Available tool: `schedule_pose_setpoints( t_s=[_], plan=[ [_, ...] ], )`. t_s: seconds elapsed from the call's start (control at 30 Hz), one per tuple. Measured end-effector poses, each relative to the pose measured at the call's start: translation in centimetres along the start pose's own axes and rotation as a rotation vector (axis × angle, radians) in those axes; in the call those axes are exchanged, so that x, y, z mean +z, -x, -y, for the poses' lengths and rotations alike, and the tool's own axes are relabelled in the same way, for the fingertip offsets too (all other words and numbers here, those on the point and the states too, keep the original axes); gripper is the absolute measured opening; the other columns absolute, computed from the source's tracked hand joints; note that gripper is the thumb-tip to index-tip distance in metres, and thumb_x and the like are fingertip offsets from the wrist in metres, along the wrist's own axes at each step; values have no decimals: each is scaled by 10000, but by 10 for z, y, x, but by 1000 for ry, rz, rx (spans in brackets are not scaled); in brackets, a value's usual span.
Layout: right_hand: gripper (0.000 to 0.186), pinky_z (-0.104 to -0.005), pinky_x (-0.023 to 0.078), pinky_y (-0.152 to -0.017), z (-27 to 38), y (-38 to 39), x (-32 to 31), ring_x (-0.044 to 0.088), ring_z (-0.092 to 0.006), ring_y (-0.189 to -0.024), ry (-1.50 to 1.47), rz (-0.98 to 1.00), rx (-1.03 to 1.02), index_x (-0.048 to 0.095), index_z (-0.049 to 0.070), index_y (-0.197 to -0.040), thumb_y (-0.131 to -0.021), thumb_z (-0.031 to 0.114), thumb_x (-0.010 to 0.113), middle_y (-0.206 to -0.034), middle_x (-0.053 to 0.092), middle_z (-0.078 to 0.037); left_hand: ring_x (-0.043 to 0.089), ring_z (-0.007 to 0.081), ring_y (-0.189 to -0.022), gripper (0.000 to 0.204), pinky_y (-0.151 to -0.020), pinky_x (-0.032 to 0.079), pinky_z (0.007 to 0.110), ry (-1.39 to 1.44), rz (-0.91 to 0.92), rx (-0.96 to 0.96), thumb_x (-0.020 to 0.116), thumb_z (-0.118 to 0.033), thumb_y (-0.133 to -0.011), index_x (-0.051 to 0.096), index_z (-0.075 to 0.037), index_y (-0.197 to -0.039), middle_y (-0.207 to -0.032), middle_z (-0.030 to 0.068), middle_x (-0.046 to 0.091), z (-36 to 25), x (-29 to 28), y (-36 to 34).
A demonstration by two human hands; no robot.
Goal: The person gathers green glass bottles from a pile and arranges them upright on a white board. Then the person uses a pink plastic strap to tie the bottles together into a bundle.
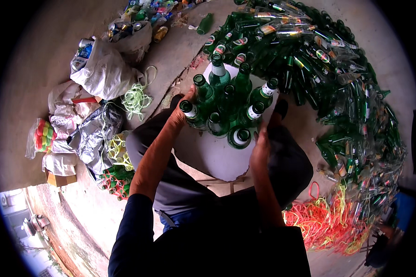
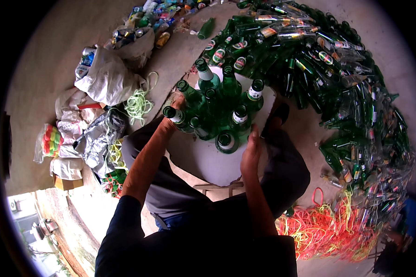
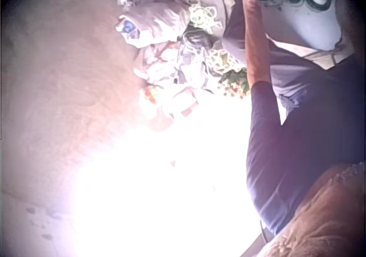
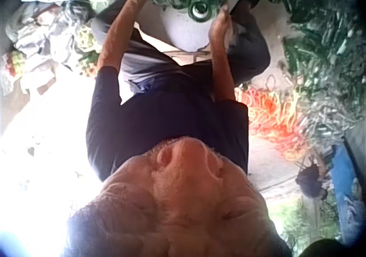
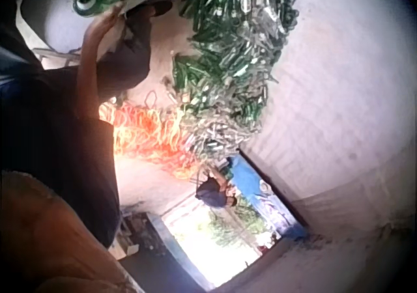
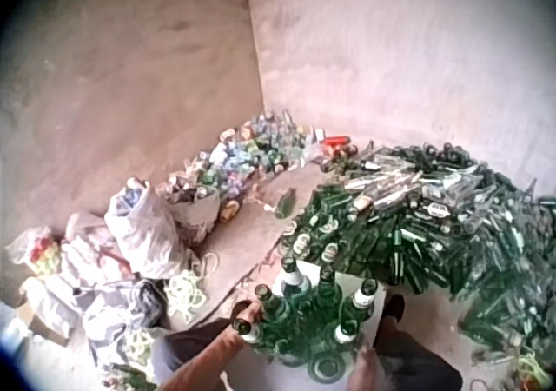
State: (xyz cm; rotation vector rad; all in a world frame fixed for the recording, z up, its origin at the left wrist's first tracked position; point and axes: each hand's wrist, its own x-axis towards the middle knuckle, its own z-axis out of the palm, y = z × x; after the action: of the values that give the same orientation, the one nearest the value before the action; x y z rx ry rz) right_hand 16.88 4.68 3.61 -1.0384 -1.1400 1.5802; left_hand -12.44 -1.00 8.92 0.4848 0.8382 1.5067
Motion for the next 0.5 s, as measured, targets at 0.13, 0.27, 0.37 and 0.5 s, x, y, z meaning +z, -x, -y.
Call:
schedule_pose_setpoints(
  t_s=[0.13, 0.27, 0.37, 0.5],
  plan=[
    [544, -374, 306, -1161, 6, -8, 20, 410, -229, -1404, -145, 40, -2, 381, -5, -1515, -1098, 345, 379, -1532, 431, -133, 577, 269, -1245, 589, -1090, 470, 426, -129, 12, 17, 418, -511, -1065, 454, -79, -1464, -1403, 113, 568, 0, -6, -3],
    [562, -360, 258, -1185, 19, -2, 37, 363, -216, -1438, -246, 108, 20, 313, 6, -1554, -1102, 336, 363, -1580, 365, -113, 602, 238, -1211, 545, -1065, 497, 403, -138, -15, -14, 439, -473, -1069, 469, -84, -1451, -1374, 96, 587, 3, -3, -3],
    [567, -356, 240, -1195, 14, -2, 38, 342, -205, -1451, -478, 89, 97, 277, 20, -1575, -1104, 326, 357, -1604, 333, -95, 580, 218, -1204, 587, -1069, 458, 382, -234, -118, -48, 606, -421, -979, 481, -54, -1420, -1342, 76, 581, -1, 8, -2],
    [565, -363, 318, -1157, 6, -5, 39, 427, -197, -1387, -734, 84, 187, 282, 43, -1577, -1107, 347, 358, -1550, 411, -76, 616, 212, -1178, 531, -1055, 496, 385, -309, -58, 17, 478, -422, -1051, 482, -52, -1432, -1337, 92, 608, 11, -16, -4]
  ],
)
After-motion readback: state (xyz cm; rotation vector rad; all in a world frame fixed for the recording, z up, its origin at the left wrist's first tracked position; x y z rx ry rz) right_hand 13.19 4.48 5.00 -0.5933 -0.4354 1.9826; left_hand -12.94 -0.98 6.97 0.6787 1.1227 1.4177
